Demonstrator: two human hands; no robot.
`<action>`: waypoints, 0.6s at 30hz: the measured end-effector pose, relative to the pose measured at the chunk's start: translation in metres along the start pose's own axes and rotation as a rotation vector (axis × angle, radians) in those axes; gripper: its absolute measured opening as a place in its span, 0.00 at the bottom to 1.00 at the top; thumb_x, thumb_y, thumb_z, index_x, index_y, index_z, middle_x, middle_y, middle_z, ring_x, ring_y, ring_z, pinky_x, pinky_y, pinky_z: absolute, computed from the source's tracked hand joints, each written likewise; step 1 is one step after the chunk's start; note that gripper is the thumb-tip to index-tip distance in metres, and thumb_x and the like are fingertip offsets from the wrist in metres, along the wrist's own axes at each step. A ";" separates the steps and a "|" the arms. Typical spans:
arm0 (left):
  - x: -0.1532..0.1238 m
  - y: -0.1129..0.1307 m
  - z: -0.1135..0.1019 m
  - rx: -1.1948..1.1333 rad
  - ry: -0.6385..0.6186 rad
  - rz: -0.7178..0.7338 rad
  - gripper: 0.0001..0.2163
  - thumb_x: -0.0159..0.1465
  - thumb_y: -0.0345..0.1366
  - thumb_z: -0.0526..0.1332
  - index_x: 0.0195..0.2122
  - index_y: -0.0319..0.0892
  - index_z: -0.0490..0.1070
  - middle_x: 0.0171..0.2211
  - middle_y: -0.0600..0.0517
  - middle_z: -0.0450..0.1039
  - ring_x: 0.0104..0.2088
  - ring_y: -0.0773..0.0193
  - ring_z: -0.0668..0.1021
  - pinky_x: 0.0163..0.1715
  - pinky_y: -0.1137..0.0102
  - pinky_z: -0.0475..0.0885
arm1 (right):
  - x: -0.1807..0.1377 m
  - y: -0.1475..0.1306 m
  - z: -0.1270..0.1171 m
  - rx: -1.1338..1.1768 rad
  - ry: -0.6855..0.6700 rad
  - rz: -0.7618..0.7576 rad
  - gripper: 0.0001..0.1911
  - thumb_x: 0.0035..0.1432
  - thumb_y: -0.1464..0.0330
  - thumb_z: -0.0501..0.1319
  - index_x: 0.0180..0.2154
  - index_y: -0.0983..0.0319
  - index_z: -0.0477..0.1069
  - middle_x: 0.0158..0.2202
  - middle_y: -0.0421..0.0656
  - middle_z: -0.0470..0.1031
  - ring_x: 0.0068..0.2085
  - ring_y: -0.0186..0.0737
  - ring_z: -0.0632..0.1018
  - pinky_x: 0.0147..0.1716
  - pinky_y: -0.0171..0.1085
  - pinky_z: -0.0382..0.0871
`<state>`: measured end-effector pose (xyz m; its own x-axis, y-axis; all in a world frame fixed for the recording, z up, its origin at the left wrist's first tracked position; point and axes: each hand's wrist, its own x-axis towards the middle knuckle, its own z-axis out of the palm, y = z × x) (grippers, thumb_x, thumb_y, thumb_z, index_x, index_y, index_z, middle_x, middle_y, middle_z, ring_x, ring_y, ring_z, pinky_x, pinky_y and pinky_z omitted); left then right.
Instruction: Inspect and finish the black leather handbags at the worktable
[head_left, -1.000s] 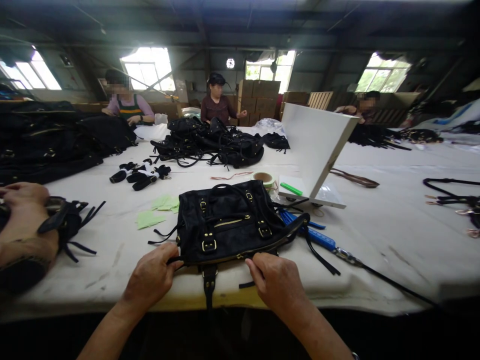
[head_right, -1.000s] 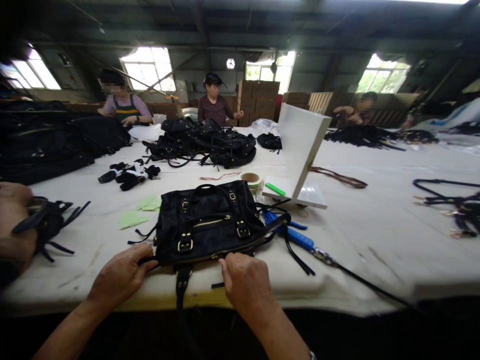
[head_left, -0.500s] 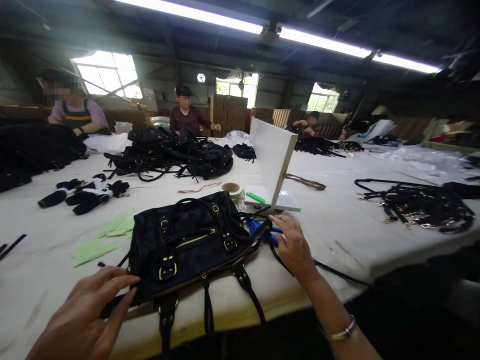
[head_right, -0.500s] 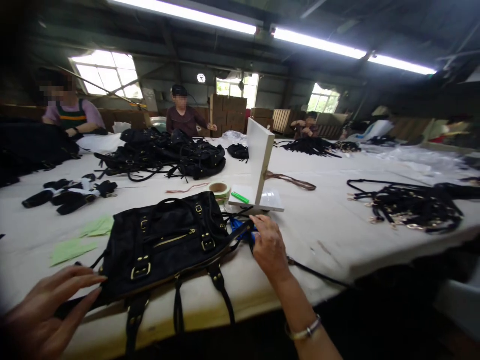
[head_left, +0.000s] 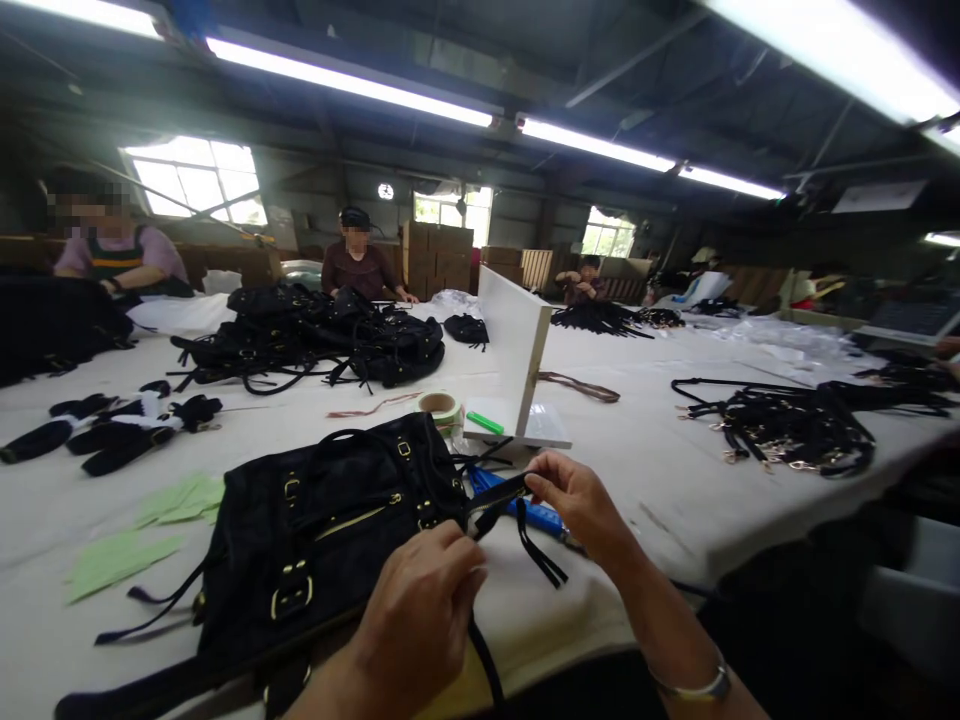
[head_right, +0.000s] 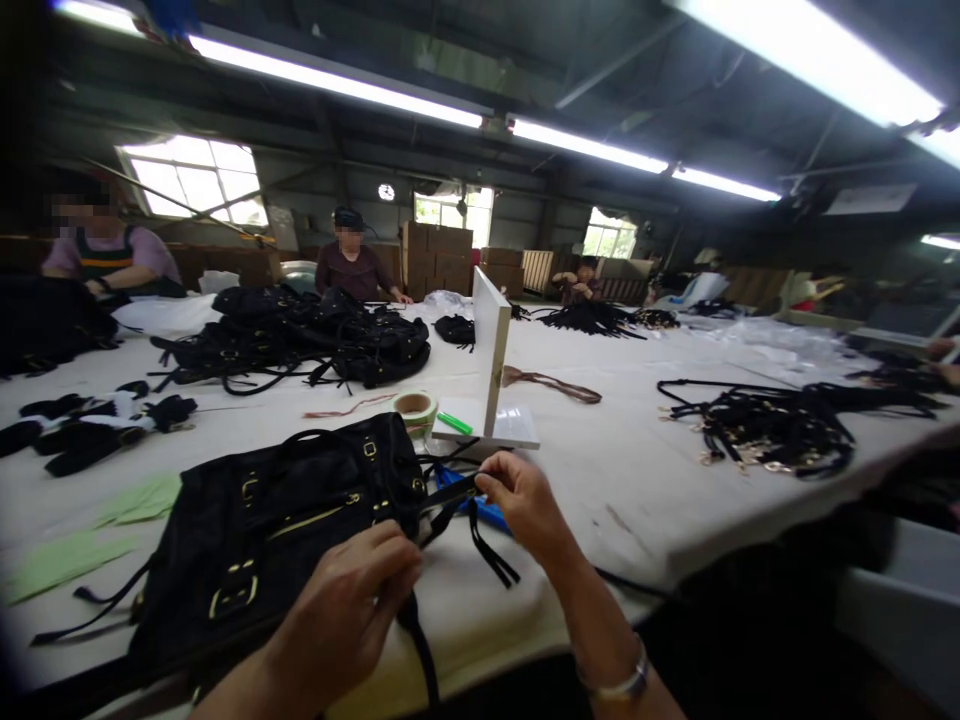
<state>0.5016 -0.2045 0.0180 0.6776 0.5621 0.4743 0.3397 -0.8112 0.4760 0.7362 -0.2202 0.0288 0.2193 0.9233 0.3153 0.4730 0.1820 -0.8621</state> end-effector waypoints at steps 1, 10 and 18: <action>0.008 0.004 0.007 0.001 -0.008 -0.044 0.08 0.65 0.32 0.51 0.35 0.45 0.70 0.32 0.50 0.71 0.33 0.62 0.74 0.32 0.68 0.67 | -0.003 -0.005 0.004 0.032 0.028 0.004 0.15 0.56 0.57 0.60 0.32 0.64 0.68 0.27 0.41 0.71 0.28 0.36 0.72 0.27 0.34 0.69; 0.044 0.020 0.033 0.209 0.143 -0.364 0.06 0.66 0.36 0.54 0.33 0.44 0.68 0.31 0.51 0.71 0.32 0.58 0.76 0.31 0.67 0.65 | -0.014 -0.040 0.030 0.169 0.200 -0.044 0.15 0.53 0.57 0.66 0.30 0.63 0.70 0.25 0.41 0.71 0.27 0.36 0.72 0.27 0.33 0.68; 0.029 0.016 0.021 0.375 0.025 -0.177 0.09 0.62 0.26 0.49 0.32 0.43 0.66 0.29 0.49 0.70 0.31 0.56 0.75 0.31 0.64 0.70 | -0.007 -0.035 0.040 0.284 0.289 -0.037 0.14 0.49 0.60 0.68 0.28 0.64 0.71 0.24 0.40 0.71 0.26 0.33 0.71 0.25 0.29 0.66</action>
<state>0.5399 -0.2045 0.0237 0.5734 0.6979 0.4291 0.6663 -0.7020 0.2514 0.6835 -0.2195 0.0408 0.4564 0.7890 0.4113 0.2393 0.3364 -0.9108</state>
